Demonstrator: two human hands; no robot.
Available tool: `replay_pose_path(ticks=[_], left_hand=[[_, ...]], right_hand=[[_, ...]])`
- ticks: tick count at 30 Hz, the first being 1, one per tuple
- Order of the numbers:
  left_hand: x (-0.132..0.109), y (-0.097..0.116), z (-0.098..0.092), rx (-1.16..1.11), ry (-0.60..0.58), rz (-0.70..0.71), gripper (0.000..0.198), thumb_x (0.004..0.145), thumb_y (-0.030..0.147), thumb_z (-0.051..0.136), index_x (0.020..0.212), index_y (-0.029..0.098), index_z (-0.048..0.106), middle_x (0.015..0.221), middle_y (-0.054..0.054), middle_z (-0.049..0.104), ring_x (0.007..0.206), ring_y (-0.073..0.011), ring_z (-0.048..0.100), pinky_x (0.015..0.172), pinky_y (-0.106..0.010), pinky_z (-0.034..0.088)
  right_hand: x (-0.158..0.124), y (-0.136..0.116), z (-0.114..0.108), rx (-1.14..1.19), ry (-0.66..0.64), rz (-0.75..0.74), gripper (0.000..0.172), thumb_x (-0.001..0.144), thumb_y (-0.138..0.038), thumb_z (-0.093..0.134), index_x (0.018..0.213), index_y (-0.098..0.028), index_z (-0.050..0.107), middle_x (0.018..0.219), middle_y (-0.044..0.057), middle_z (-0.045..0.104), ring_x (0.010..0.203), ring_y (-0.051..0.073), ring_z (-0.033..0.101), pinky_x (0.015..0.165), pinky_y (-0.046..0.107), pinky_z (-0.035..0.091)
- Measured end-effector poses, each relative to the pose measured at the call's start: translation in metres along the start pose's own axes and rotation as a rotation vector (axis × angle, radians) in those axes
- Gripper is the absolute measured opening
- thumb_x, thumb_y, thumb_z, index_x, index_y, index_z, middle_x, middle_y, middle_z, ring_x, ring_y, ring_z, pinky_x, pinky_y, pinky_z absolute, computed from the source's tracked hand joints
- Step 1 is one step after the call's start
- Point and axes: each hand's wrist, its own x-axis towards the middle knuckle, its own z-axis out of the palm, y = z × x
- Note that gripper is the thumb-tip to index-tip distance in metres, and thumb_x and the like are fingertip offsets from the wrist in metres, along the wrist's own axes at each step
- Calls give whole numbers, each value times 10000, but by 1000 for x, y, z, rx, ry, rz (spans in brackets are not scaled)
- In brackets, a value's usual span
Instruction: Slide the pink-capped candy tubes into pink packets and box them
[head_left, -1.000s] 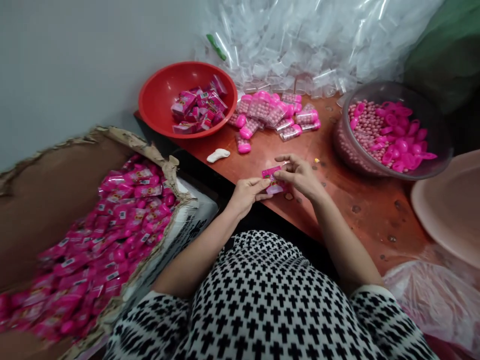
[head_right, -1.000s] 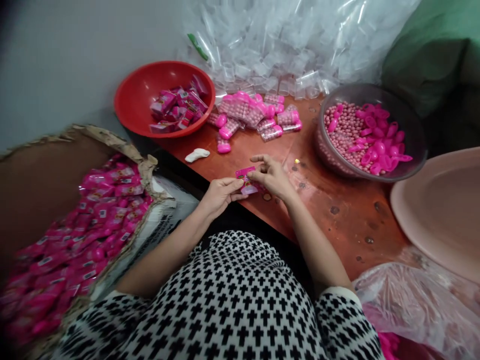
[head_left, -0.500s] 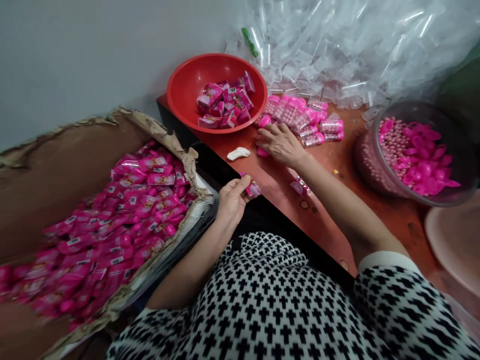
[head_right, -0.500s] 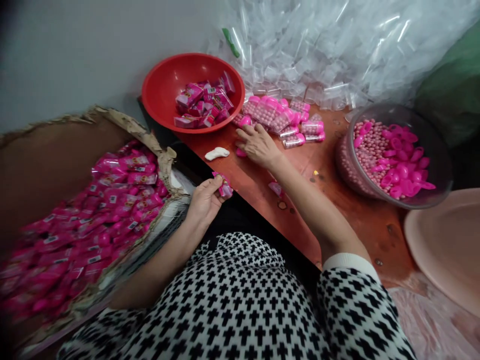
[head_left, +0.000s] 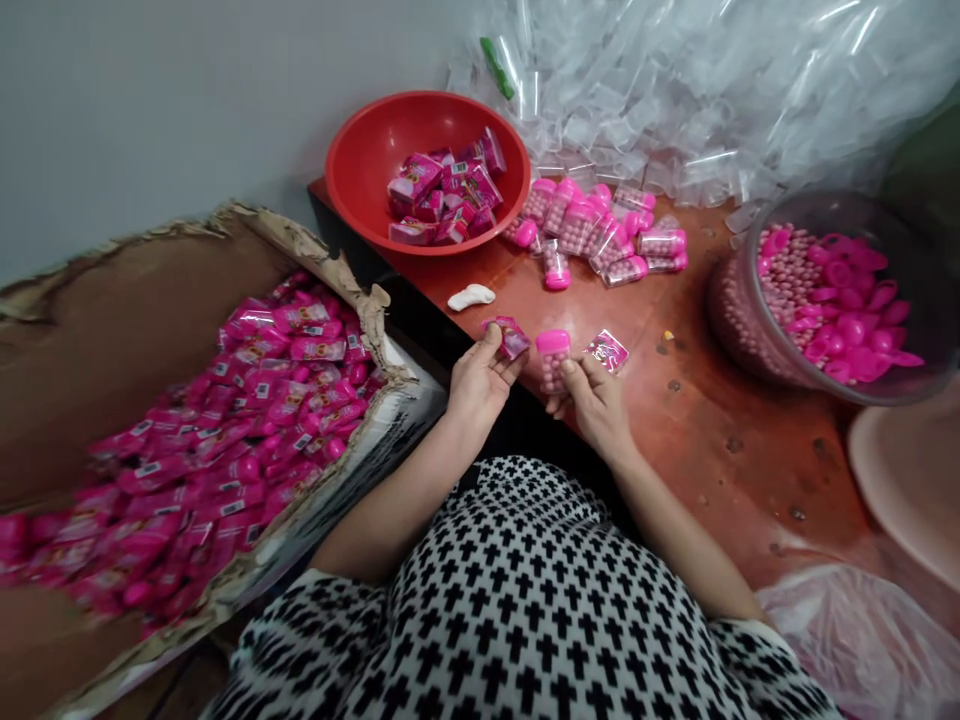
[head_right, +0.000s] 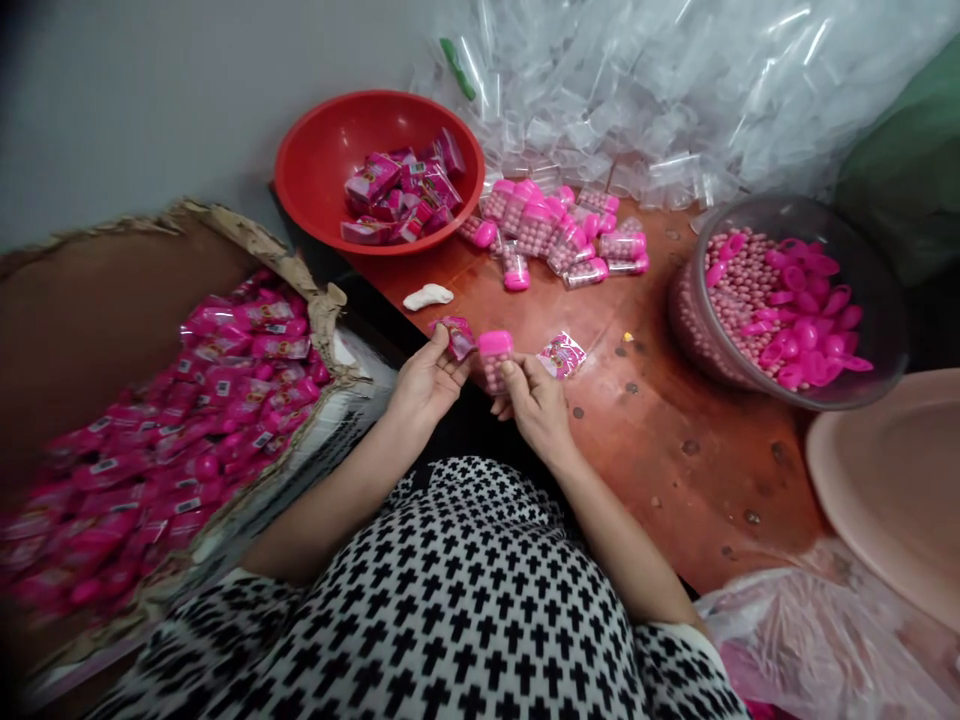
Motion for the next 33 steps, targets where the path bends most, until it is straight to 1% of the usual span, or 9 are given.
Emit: replay_pose_path(ticks=[4,8,11,15,18,22,27,29,33], left_hand=[[-5,-12,6,18,-56,-17,107,902,191,629,804,154,651,748,2,712,708,-90,680,776,-215,552],[-9,-21,10,38,-112,-26,72,870,216,675,826,161,659,801,5,717,740,-98,682,783,-229,547],[-12,-26,12,84,-159,-8,139,827,272,729,819,157,651,792,-4,711,740,-111,681,772,-242,546],[-14,-29,14,196,-220,85,298,716,363,821,788,151,624,698,17,668,597,-80,623,613,-203,494],[-15,-28,17,253,-262,131,378,664,414,846,768,152,594,672,27,648,570,-74,603,580,-199,471],[-16,-27,19,334,-354,44,449,550,396,906,768,146,603,640,19,642,539,-91,582,522,-208,444],[-14,-25,20,412,-388,-31,404,544,370,905,696,110,637,606,-13,641,534,-93,573,526,-212,454],[-12,-22,20,450,-410,-41,400,540,371,904,687,97,653,609,-22,642,522,-94,567,513,-220,459],[-8,-12,23,583,-467,-35,376,533,361,900,636,97,654,564,-20,615,478,-113,560,473,-249,459]], right_hand=[[-14,7,7,129,69,36,355,860,-558,585,926,-210,588,683,-42,634,460,73,584,436,194,528],[-13,16,5,114,134,-6,346,868,-549,576,951,-213,590,702,-42,642,461,64,581,465,192,549],[-13,20,2,67,173,-40,334,881,-533,564,982,-216,595,713,-40,649,479,61,592,495,187,554],[-11,21,2,170,100,-25,347,853,-543,597,972,-218,586,686,-52,635,481,70,600,470,191,547],[-9,22,3,256,80,-14,360,836,-557,609,932,-213,568,656,-61,621,466,76,597,435,192,529],[-8,28,3,168,149,-66,331,869,-527,586,974,-213,569,701,-52,651,502,74,617,491,200,556],[-8,31,1,91,185,-100,318,886,-517,571,1015,-225,573,766,-37,682,549,74,636,546,210,577],[-6,28,0,180,156,-70,336,862,-536,595,985,-224,572,733,-43,672,513,73,618,508,208,566],[-2,23,-2,386,4,2,393,800,-597,637,867,-217,559,627,-56,631,455,85,593,432,206,527]])
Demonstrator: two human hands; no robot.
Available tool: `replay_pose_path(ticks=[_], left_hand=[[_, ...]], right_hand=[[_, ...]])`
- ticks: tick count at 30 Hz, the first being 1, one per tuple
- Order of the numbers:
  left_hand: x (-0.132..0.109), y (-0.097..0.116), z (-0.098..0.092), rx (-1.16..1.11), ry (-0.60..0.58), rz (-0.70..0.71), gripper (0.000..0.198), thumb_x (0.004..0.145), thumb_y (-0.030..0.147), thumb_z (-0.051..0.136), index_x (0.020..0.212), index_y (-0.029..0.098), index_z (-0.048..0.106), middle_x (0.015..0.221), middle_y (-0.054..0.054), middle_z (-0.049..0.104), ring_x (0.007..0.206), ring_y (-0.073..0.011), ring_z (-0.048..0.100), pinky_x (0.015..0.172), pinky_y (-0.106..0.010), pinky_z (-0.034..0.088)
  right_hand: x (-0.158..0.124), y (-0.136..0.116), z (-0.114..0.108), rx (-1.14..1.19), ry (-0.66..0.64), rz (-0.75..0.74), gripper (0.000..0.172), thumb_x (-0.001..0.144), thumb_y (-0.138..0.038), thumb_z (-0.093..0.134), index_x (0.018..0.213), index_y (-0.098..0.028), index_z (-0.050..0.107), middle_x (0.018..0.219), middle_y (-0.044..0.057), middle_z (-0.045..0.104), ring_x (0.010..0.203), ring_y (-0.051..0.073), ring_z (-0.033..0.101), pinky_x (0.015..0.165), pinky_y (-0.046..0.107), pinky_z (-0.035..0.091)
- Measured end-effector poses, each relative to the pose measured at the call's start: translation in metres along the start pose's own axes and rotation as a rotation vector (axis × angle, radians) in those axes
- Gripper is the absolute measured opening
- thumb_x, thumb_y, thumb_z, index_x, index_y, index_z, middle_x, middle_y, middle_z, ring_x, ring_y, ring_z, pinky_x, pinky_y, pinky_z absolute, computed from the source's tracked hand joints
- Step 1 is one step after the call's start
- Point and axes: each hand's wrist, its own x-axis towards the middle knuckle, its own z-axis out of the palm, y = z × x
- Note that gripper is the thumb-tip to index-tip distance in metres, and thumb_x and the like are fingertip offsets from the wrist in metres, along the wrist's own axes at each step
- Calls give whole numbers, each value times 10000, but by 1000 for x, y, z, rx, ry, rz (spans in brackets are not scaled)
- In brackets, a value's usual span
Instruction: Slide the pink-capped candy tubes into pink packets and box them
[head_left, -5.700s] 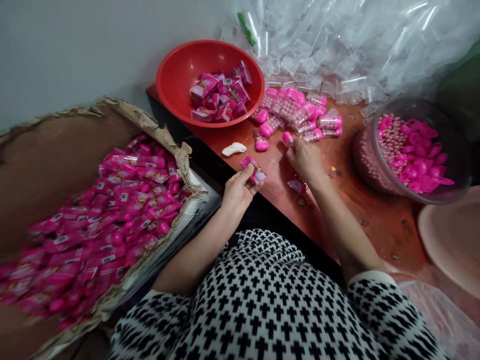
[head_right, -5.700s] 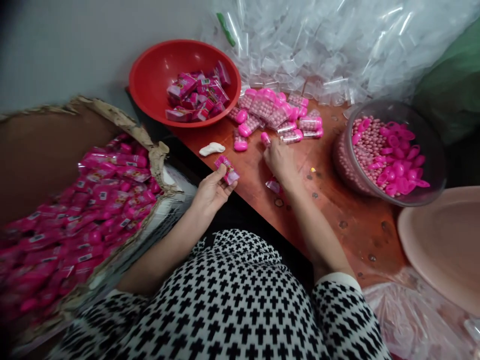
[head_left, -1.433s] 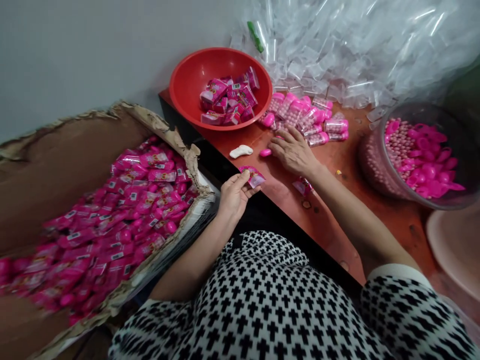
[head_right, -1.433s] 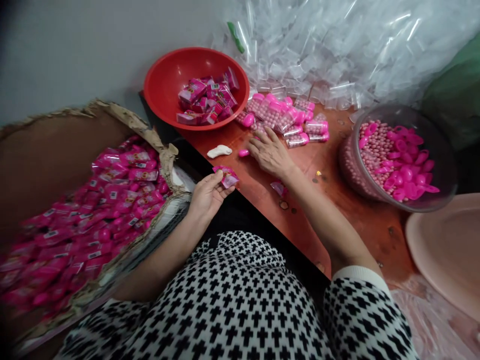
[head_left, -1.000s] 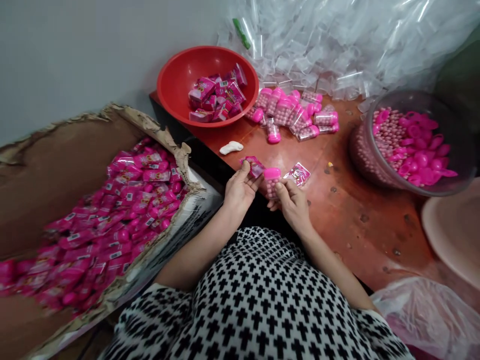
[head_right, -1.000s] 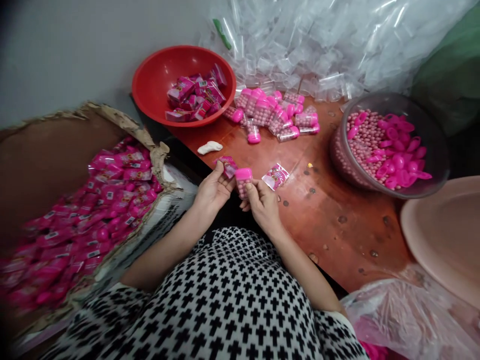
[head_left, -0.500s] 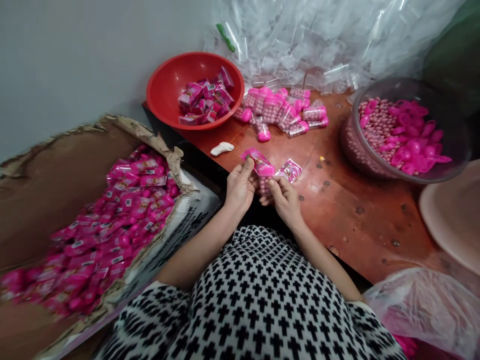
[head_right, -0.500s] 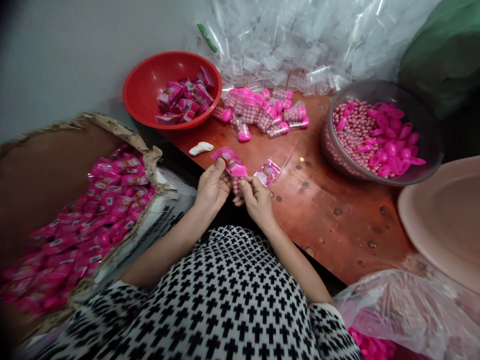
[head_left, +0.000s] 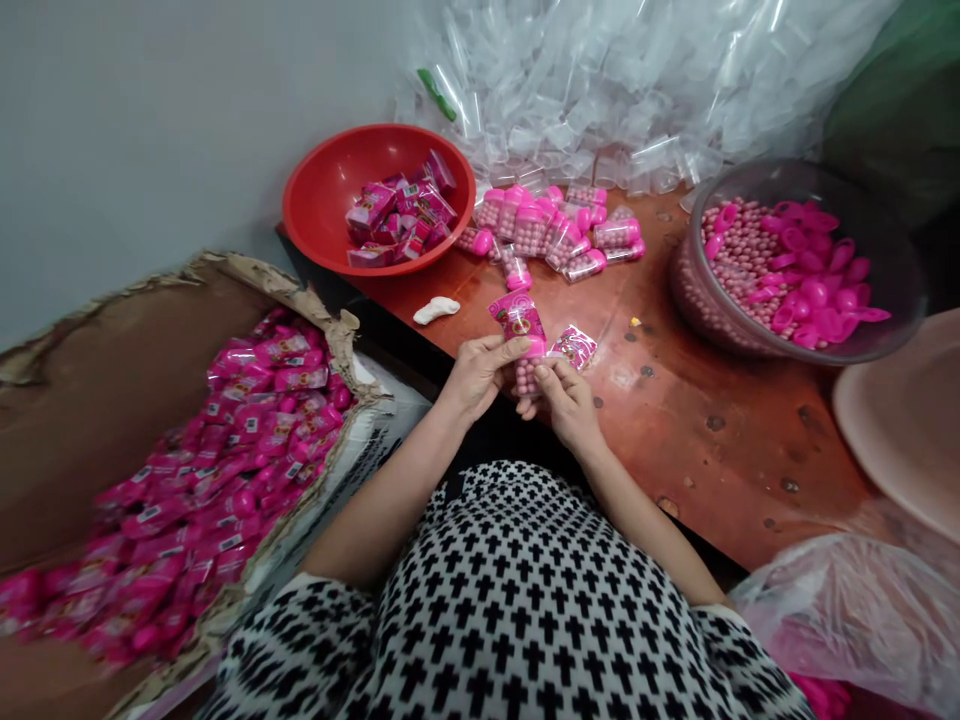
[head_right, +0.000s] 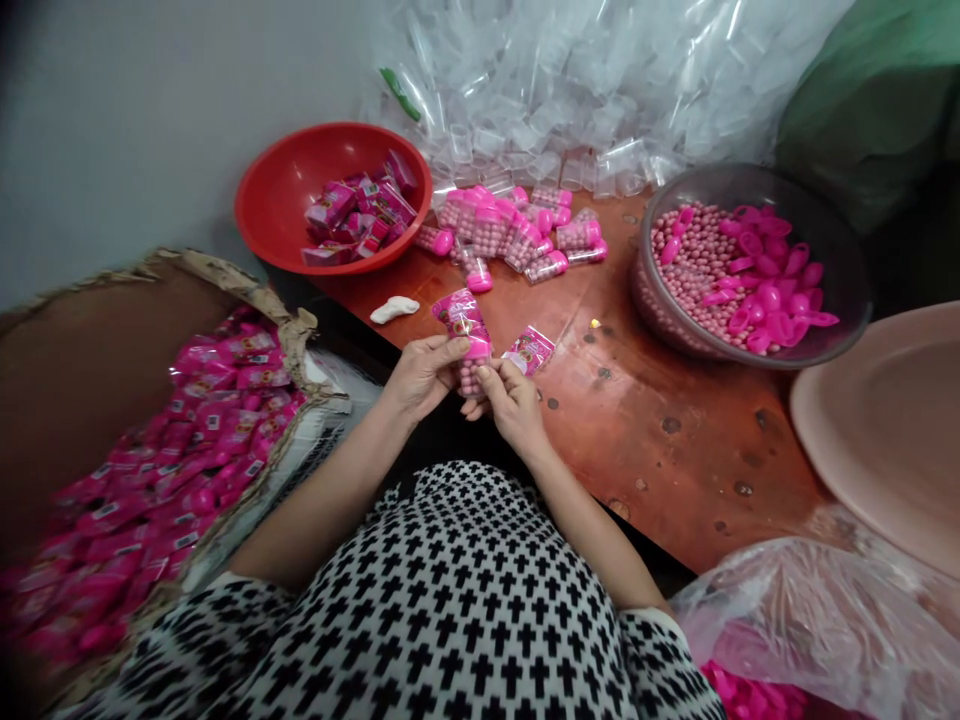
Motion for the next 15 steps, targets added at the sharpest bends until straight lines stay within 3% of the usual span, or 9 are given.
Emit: replay_pose_path(ticks=[4,7,12,15], left_hand=[[1,5,1,110,-47,1,351,551,368,884,609,98,667,541,-28,615,449,-124,560,461,-261,453],[-1,3,4,92,-16,6,345,541,357,888,606,93,676,542,-26,614,466,-114,561,482,-253,459],[-4,-5,9,57,-24,-21,362,565,360,884,593,82,653,531,-28,586,451,-98,534,449,-237,410],[-5,-6,9,52,-18,-35,349,563,348,884,630,81,668,535,-18,587,448,-98,527,444,-239,416]], right_hand=[[0,1,-2,-74,70,-67,362,826,-571,624,919,-225,573,652,-54,638,489,90,615,473,217,548],[0,3,-3,-149,140,-113,331,843,-530,625,976,-230,589,664,-54,646,502,86,621,474,205,541],[8,0,-2,98,62,30,420,751,-600,679,774,-201,549,580,-54,622,387,64,543,348,168,449],[8,-2,-3,115,109,24,430,721,-572,724,842,-213,520,602,-69,642,402,68,569,370,167,476]])
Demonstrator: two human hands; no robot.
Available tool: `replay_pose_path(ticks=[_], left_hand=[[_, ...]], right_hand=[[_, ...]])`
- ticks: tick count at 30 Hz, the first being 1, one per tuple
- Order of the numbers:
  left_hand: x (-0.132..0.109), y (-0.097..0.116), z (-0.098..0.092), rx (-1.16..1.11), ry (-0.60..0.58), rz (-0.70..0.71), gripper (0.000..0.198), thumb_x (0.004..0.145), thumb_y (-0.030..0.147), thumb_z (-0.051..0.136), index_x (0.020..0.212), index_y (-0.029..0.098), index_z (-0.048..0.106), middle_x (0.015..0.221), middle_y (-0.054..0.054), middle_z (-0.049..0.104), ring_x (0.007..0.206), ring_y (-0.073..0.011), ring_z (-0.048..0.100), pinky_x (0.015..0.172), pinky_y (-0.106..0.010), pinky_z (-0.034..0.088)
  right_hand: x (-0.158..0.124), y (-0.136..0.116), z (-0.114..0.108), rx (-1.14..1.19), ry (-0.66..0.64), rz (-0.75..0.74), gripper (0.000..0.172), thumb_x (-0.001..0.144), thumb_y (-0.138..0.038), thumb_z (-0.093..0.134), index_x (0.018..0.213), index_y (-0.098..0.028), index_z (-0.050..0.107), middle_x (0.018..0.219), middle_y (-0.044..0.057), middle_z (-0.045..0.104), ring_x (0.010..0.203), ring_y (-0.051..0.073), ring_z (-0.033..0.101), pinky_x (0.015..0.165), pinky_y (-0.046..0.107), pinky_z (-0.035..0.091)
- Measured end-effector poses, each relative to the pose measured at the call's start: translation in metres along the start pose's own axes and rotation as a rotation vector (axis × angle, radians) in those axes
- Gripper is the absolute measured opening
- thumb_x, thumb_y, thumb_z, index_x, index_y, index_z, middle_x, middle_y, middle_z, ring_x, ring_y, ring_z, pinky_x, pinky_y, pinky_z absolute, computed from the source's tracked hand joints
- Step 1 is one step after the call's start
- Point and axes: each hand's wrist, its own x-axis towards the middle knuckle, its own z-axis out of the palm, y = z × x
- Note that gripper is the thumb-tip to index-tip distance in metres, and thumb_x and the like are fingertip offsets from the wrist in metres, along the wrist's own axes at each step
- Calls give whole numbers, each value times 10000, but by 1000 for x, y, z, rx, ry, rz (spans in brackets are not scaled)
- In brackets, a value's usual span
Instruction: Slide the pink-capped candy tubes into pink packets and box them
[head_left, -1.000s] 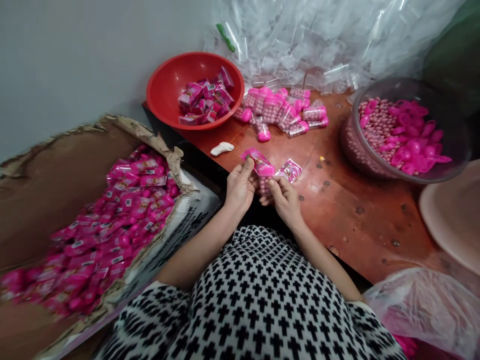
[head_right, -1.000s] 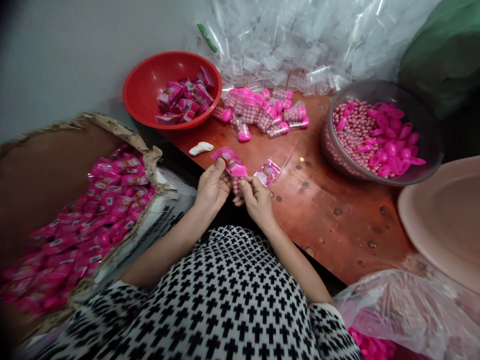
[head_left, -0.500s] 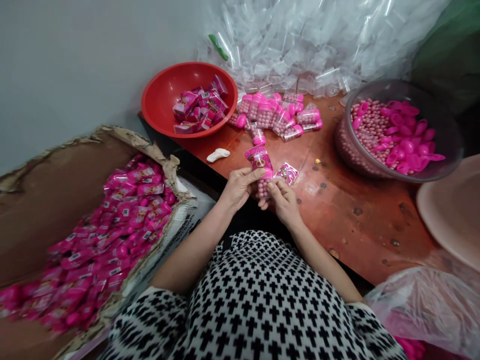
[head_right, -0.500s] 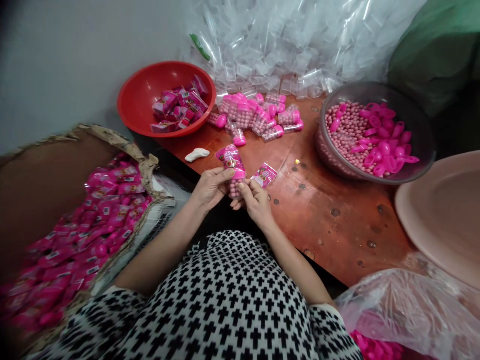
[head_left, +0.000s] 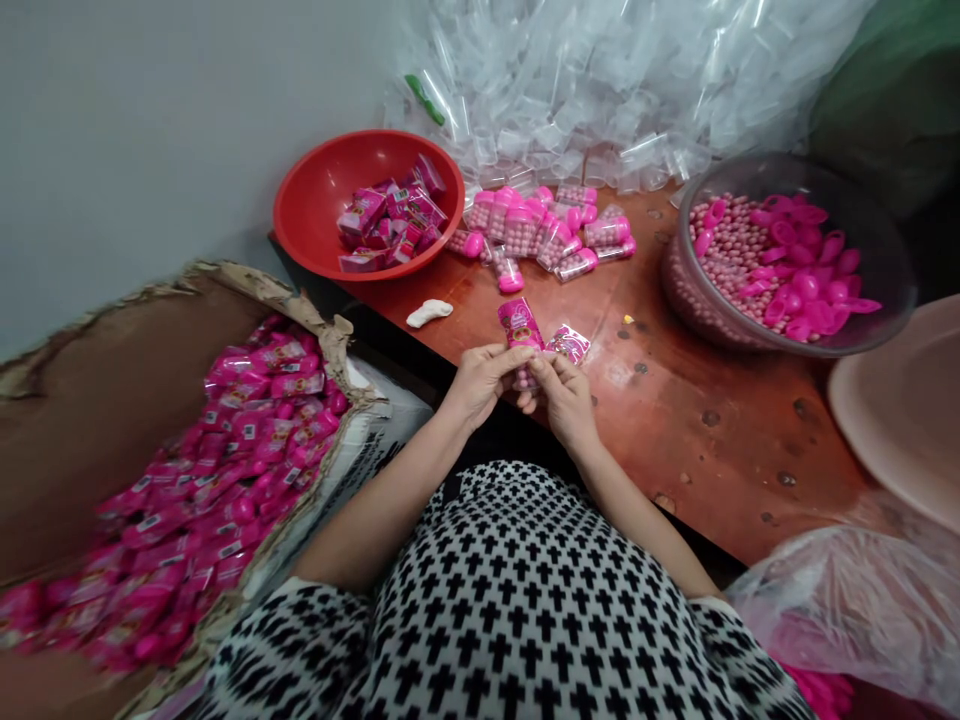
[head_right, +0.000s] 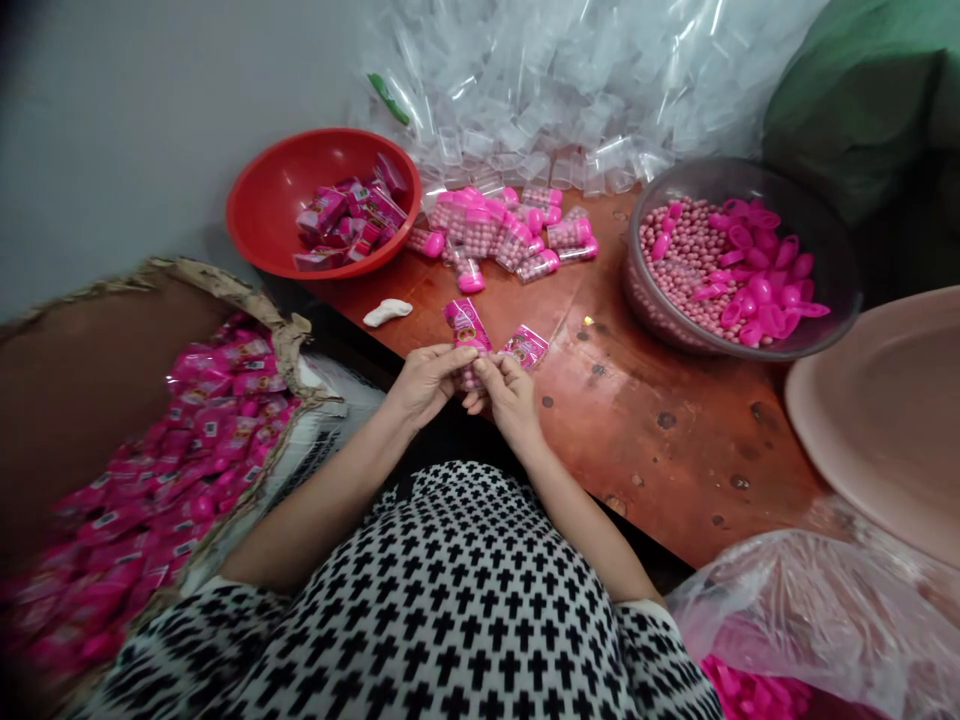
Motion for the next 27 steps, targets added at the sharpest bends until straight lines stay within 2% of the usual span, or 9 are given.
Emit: replay_pose_path(ticks=[4,7,13,19,24,27], left_hand=[[1,0,-4,-80,113,31,309,541,284,884,662,79,687,656,-60,680,595,-121,625,609,-251,521],[1,-2,-6,-126,109,18,310,537,273,882,682,67,701,681,-75,694,647,-127,649,647,-236,528],[-11,-8,-1,-156,46,-7,285,547,248,890,688,72,717,660,-37,675,602,-93,616,609,-218,529],[-21,-9,-3,-155,42,21,254,586,251,881,678,74,724,680,-62,693,641,-126,651,716,-277,559],[-22,-12,-12,-84,76,107,282,570,259,888,572,86,665,565,-23,618,555,-89,585,603,-218,505],[-32,-2,-24,-146,159,216,268,613,302,871,648,117,680,641,-25,671,600,-105,622,602,-213,515]], right_hand=[[-7,-2,-7,49,21,-11,514,675,-507,792,989,-259,470,693,-77,697,548,110,676,534,231,596],[-11,0,-10,70,4,-9,451,648,-443,830,931,-244,540,764,-56,707,665,113,711,677,264,630],[-5,2,-2,140,116,-36,385,591,-431,860,750,-218,581,634,-61,665,529,87,650,556,212,594],[8,-1,9,124,157,-15,382,625,-453,826,699,-208,542,518,-53,619,423,74,552,427,181,482],[16,7,32,161,59,69,485,595,-534,828,646,-208,472,420,-90,538,340,49,451,338,148,348],[14,2,44,200,-52,103,516,599,-620,790,688,-201,502,505,-87,578,373,46,503,355,148,387]])
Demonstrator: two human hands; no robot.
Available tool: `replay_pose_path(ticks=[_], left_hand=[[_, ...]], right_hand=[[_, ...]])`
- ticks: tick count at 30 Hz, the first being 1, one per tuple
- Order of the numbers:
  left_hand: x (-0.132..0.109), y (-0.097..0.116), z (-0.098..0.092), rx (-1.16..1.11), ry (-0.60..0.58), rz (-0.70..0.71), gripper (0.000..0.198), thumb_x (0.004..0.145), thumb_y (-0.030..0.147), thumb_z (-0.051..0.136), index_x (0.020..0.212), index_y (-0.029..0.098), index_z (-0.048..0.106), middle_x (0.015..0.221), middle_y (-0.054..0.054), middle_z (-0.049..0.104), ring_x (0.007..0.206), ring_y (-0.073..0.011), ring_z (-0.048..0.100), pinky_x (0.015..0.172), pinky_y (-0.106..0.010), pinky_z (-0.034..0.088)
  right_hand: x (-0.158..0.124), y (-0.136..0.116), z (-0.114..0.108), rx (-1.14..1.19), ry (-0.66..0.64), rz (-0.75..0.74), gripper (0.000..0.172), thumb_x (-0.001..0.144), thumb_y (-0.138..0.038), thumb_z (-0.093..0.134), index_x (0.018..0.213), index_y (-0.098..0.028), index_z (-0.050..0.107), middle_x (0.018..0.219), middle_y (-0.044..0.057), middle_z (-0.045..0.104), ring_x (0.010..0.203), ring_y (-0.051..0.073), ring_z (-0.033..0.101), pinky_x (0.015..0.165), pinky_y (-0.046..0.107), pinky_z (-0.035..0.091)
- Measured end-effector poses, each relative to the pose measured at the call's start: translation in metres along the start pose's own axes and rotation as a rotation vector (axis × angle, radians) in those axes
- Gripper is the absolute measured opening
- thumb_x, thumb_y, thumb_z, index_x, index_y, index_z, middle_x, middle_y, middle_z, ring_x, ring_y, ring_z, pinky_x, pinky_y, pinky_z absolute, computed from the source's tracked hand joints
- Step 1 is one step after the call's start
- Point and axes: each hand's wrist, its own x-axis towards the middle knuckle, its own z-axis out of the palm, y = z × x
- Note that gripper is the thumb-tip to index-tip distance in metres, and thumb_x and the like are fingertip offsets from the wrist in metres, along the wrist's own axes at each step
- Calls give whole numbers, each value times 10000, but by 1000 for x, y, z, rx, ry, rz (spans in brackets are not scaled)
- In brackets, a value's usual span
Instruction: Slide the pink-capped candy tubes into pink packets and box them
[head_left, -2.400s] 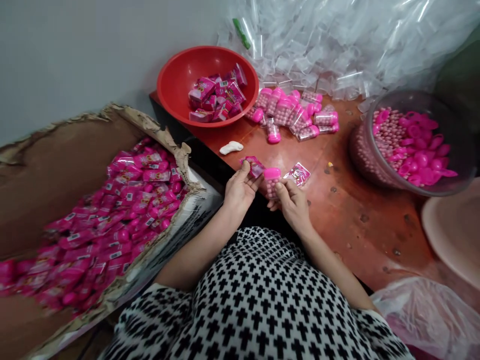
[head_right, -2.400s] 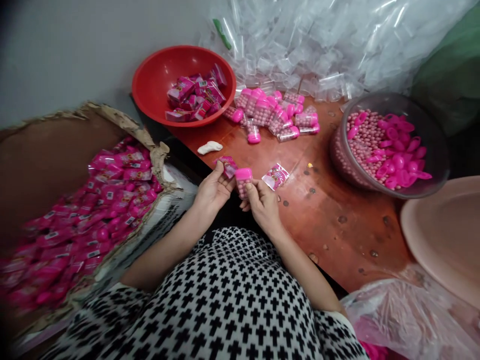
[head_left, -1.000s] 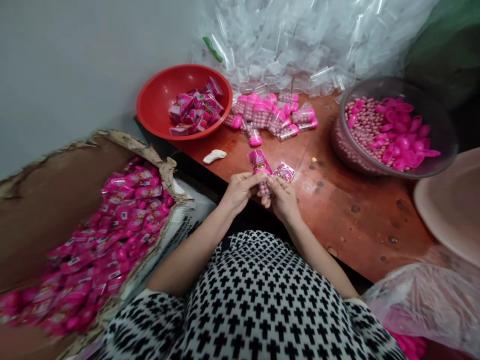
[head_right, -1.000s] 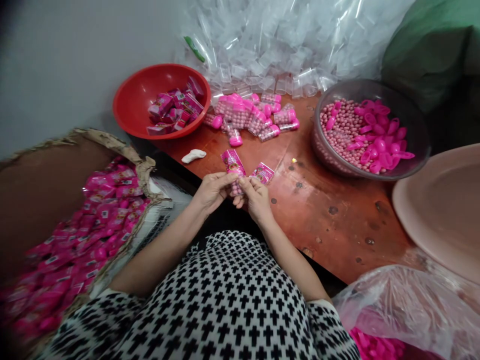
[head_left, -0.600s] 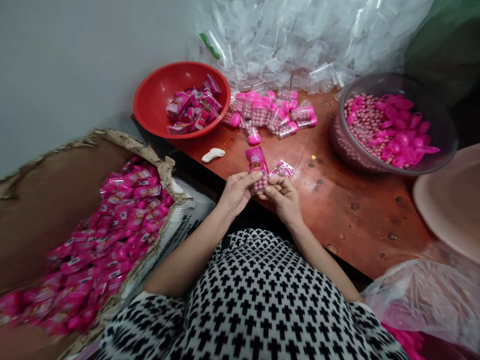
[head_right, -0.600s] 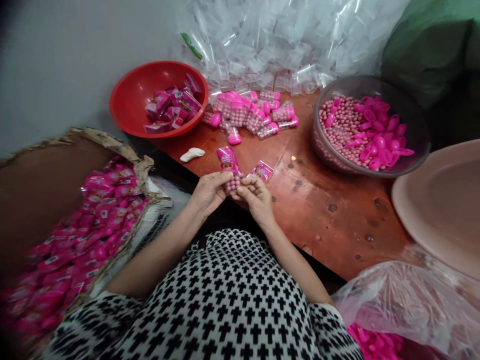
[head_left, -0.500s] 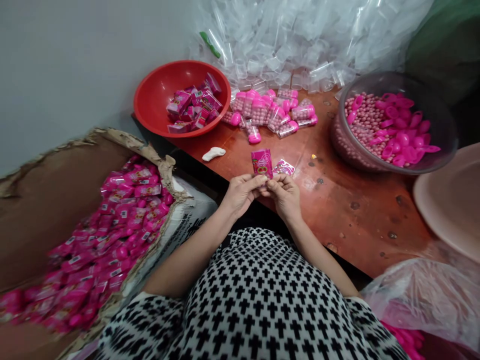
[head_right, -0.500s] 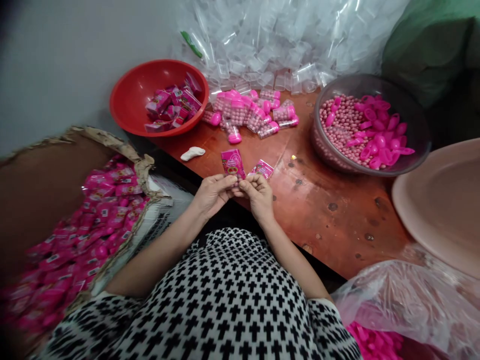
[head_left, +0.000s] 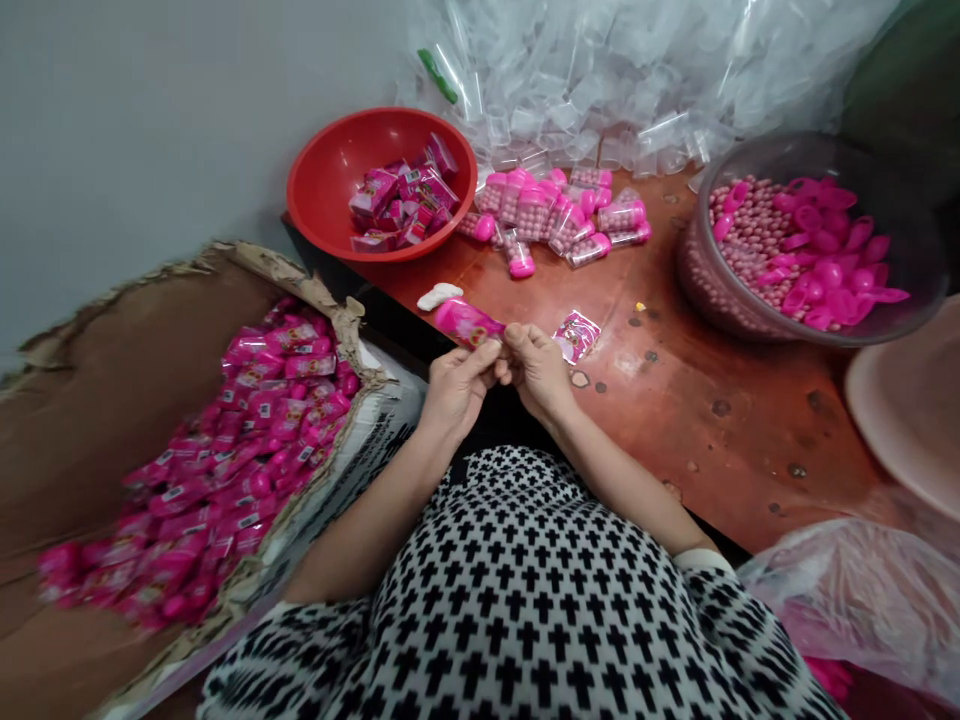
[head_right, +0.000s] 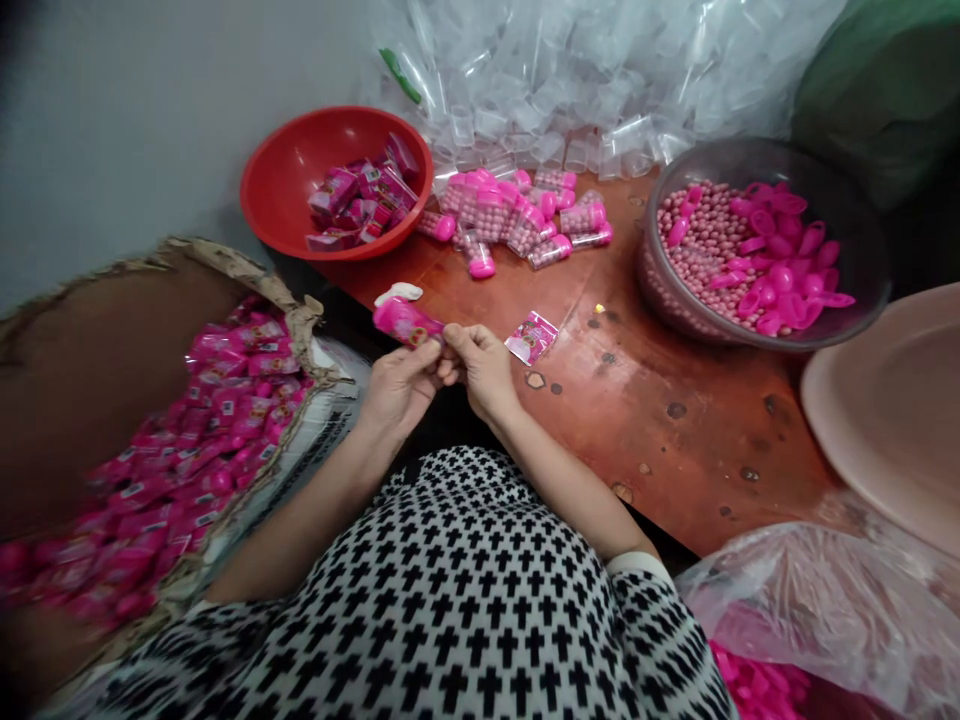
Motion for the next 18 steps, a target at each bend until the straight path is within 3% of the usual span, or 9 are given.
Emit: replay_pose_path(ticks=[2,4,6,7,9,11,13,15,18], left_hand=[[-6,18,-12,-63,128,181,312,720,455,787,805,163,717,842,-36,749,773,-144,692,718,-242,559],[-10,34,-23,-104,255,374,522,827,671,563,973,196,721,1003,-31,760,930,-168,704,835,-279,566],[-5,37,-29,-48,282,483,717,838,779,390,1128,194,686,1070,-47,752,976,-188,704,873,-315,565],[0,32,-28,53,255,516,731,828,783,406,1187,200,662,1097,-58,746,984,-200,707,882,-335,565],[17,12,-20,430,88,531,648,805,693,572,1244,221,636,1198,-89,711,1079,-239,682,973,-403,528],[38,-16,-4,912,-149,572,540,812,553,669,1232,214,656,1316,-112,646,1257,-279,580,1111,-463,411],[55,-42,11,1268,-312,625,457,845,423,680,1248,209,653,1362,-118,612,1360,-304,477,1180,-521,292],[66,-59,21,1474,-379,648,392,873,343,655,1247,224,657,1377,-114,599,1391,-314,434,1192,-567,236],[73,-69,23,1538,-364,679,293,892,312,626,1166,244,702,1355,-96,619,1375,-309,455,1183,-588,241]], right_hand=[[-4,-10,0,-2,-26,-47,515,632,-656,750,736,-201,531,588,-76,611,413,50,548,372,153,416],[-8,-26,-10,-47,12,-138,481,670,-635,740,759,-205,544,635,-67,631,442,52,571,378,150,417],[-11,-42,-27,-99,105,-236,430,708,-585,742,758,-208,540,649,-67,633,455,44,572,387,140,409],[-13,-50,-37,-117,159,-275,415,729,-575,731,759,-210,536,651,-69,628,456,39,566,393,137,407],[-15,-61,-55,-152,244,-334,400,764,-571,701,763,-210,529,650,-70,617,459,34,558,404,136,407],[-17,-66,-68,-194,288,-364,394,784,-565,685,757,-208,520,655,-66,611,467,33,557,413,137,405],[-19,-66,-77,-239,308,-366,389,791,-553,683,743,-206,515,653,-64,606,461,33,548,413,139,399],[-22,-65,-83,-282,319,-354,385,794,-548,682,732,-205,518,641,-63,600,446,34,533,408,144,394],[-23,-63,-89,-348,315,-346,377,815,-544,661,715,-206,526,618,-58,591,436,44,516,411,160,396]])
